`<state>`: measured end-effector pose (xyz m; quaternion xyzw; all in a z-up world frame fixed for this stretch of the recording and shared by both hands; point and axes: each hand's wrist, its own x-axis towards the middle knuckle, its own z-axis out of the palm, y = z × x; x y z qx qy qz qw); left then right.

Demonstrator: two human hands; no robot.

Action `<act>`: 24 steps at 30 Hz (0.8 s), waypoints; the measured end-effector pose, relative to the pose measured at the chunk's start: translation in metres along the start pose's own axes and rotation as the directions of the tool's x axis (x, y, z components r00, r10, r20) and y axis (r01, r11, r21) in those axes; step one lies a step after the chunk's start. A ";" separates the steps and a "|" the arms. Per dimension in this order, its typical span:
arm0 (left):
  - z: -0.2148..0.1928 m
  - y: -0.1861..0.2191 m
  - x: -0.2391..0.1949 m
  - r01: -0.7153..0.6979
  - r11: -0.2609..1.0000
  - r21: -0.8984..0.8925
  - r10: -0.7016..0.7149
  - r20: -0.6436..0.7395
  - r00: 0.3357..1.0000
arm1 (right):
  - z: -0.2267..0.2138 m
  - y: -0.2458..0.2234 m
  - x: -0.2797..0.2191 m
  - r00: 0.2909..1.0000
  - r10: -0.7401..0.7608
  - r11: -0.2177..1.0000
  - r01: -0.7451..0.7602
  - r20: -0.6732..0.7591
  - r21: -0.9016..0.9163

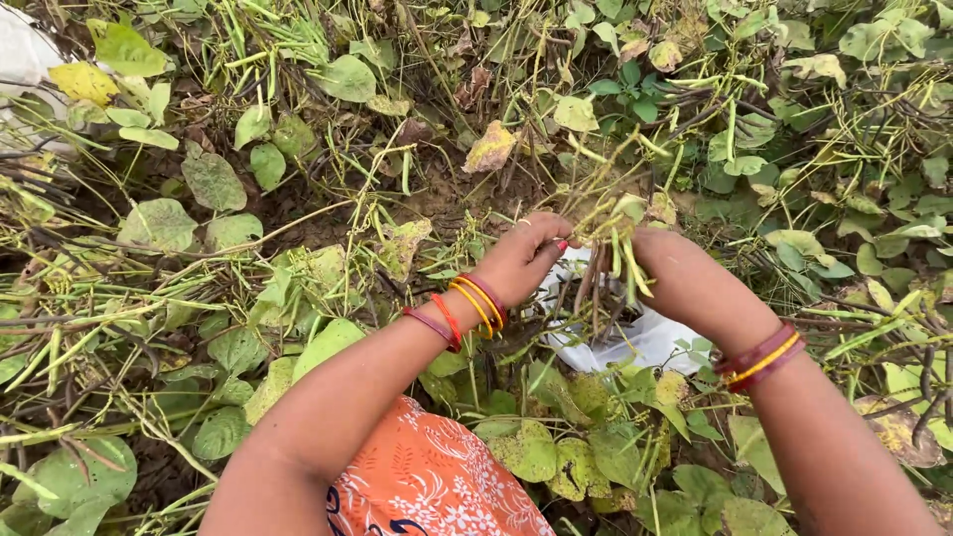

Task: Harvest agricultural pods from plants by hand and collect them in a plastic bag.

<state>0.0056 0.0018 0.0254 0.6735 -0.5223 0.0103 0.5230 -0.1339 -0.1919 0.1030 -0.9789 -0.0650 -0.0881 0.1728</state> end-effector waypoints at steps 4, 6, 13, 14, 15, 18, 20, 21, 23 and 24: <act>0.005 0.000 -0.002 0.010 0.999 -0.033 -0.009 0.023 1.000 | -0.012 -0.017 -0.005 0.990 -0.118 0.948 0.135 0.077 -0.287; 0.005 0.005 -0.005 -0.025 1.000 0.000 0.025 0.005 1.000 | -0.016 -0.023 -0.012 0.988 -0.136 0.935 0.154 0.078 -0.320; -0.019 -0.018 0.001 0.053 0.999 -0.002 -0.053 -0.119 0.992 | -0.078 -0.027 -0.043 0.992 0.034 0.933 -0.076 -0.123 -0.351; -0.016 -0.022 0.002 0.049 0.999 -0.003 -0.049 -0.122 0.991 | -0.070 -0.011 -0.039 0.992 0.032 0.932 -0.075 -0.125 -0.355; -0.014 -0.023 0.002 0.027 1.000 0.008 -0.026 -0.124 0.992 | -0.063 0.004 -0.036 0.984 0.075 0.924 -0.129 -0.160 -0.360; -0.007 -0.019 0.008 0.028 1.000 -0.011 -0.029 -0.121 0.992 | -0.023 0.049 -0.025 0.969 0.056 0.921 -0.143 -0.241 -0.362; -0.008 -0.015 0.010 0.063 0.997 -0.036 -0.067 -0.114 0.991 | -0.012 0.046 -0.020 0.960 -0.006 0.930 -0.098 -0.279 -0.355; -0.010 -0.014 0.011 0.093 0.995 -0.035 -0.096 -0.118 0.988 | -0.020 0.029 -0.019 0.957 0.032 0.949 -0.119 -0.288 -0.293; -0.011 -0.018 0.007 0.145 0.989 -0.043 -0.149 -0.131 0.980 | -0.036 -0.014 -0.025 0.961 0.067 0.965 -0.131 -0.270 -0.226; -0.010 -0.022 0.006 0.133 0.988 -0.084 -0.143 -0.128 0.981 | -0.048 -0.040 -0.032 0.956 0.072 0.987 -0.109 -0.285 -0.116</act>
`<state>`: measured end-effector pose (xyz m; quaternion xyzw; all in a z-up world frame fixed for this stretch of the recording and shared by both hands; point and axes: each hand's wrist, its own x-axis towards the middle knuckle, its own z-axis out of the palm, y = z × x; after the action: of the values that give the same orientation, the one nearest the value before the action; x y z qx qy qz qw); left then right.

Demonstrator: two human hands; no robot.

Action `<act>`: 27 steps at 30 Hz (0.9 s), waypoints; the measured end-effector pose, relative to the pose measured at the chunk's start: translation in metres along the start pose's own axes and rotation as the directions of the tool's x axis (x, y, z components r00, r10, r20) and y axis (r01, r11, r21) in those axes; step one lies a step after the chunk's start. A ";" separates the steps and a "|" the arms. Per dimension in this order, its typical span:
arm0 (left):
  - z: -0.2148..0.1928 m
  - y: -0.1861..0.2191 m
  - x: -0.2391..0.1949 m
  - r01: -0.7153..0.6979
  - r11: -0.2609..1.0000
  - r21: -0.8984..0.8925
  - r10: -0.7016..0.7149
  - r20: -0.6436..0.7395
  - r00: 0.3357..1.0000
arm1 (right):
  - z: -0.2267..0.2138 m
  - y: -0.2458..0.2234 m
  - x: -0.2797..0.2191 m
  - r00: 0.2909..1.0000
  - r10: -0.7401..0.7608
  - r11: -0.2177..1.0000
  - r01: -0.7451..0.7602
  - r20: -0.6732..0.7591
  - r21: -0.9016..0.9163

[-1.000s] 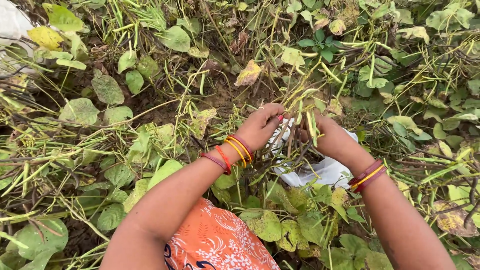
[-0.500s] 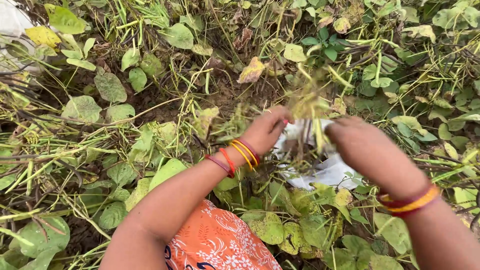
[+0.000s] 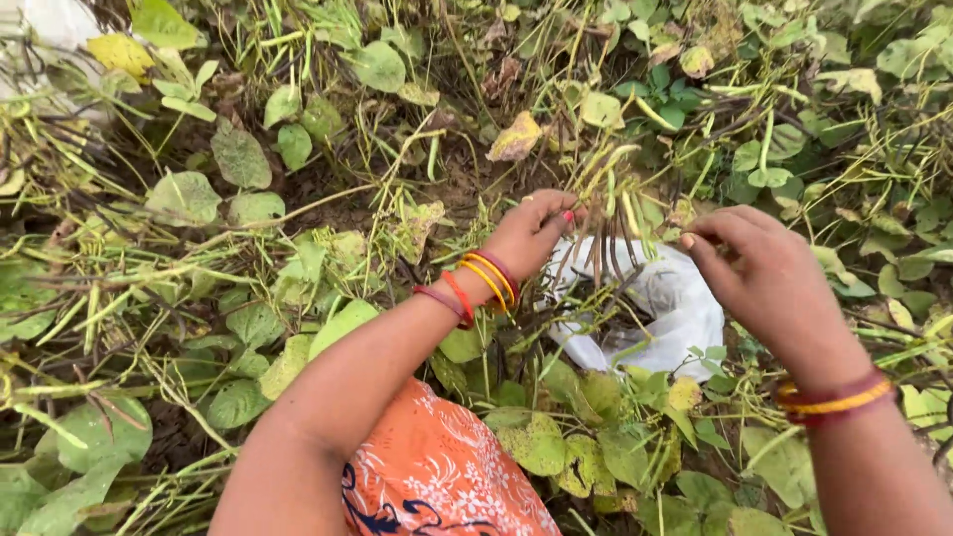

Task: Harvest agricultural pods from plants by hand and collect them in a plastic bag.

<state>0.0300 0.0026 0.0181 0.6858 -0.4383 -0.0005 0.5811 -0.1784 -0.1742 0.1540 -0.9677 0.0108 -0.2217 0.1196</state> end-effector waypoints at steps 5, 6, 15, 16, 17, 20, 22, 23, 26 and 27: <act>0.001 0.018 0.006 0.165 0.986 -0.034 -0.163 0.040 0.986 | -0.004 -0.059 -0.018 0.949 -0.314 0.901 0.293 0.016 0.319; 0.005 0.018 0.006 0.138 0.990 -0.020 -0.138 0.033 0.990 | 0.006 -0.066 -0.019 0.914 -0.405 0.898 0.393 0.025 0.196; 0.010 0.001 0.004 0.017 0.999 -0.032 -0.015 0.061 0.998 | 0.081 -0.059 -0.009 0.848 -0.510 0.692 0.502 0.141 -0.519; 0.007 0.005 0.002 -0.001 1.000 0.009 0.001 0.078 0.997 | 0.084 -0.055 -0.008 0.849 -0.511 0.676 0.493 0.133 -0.548; 0.003 0.011 0.002 0.003 1.000 0.010 -0.004 0.075 0.997 | 0.082 -0.052 -0.007 0.848 -0.513 0.676 0.496 0.136 -0.544; 0.000 0.021 0.001 0.079 0.997 0.011 -0.079 0.096 0.992 | 0.070 -0.045 -0.010 0.851 -0.519 0.735 0.492 0.079 -0.467; 0.003 0.017 0.002 0.088 0.996 -0.027 -0.085 0.088 0.993 | 0.058 -0.047 -0.014 0.879 -0.470 0.873 0.449 -0.083 -0.191; 0.005 0.013 0.003 0.086 0.996 -0.030 -0.083 0.088 0.993 | 0.046 -0.051 -0.016 0.879 -0.470 0.873 0.448 -0.082 -0.194; 0.007 0.003 0.001 -0.010 1.000 0.022 0.010 0.032 0.999 | 0.018 -0.051 -0.025 0.902 -0.315 0.910 0.375 -0.294 0.175; 0.006 0.004 0.000 -0.030 1.000 0.000 0.030 0.018 0.999 | 0.011 -0.042 -0.028 0.915 -0.222 0.943 0.289 -0.337 0.164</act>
<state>0.0243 -0.0019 0.0195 0.6793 -0.4538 0.0022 0.5768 -0.2003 -0.1291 0.1426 -0.8948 -0.1210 -0.3865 0.1878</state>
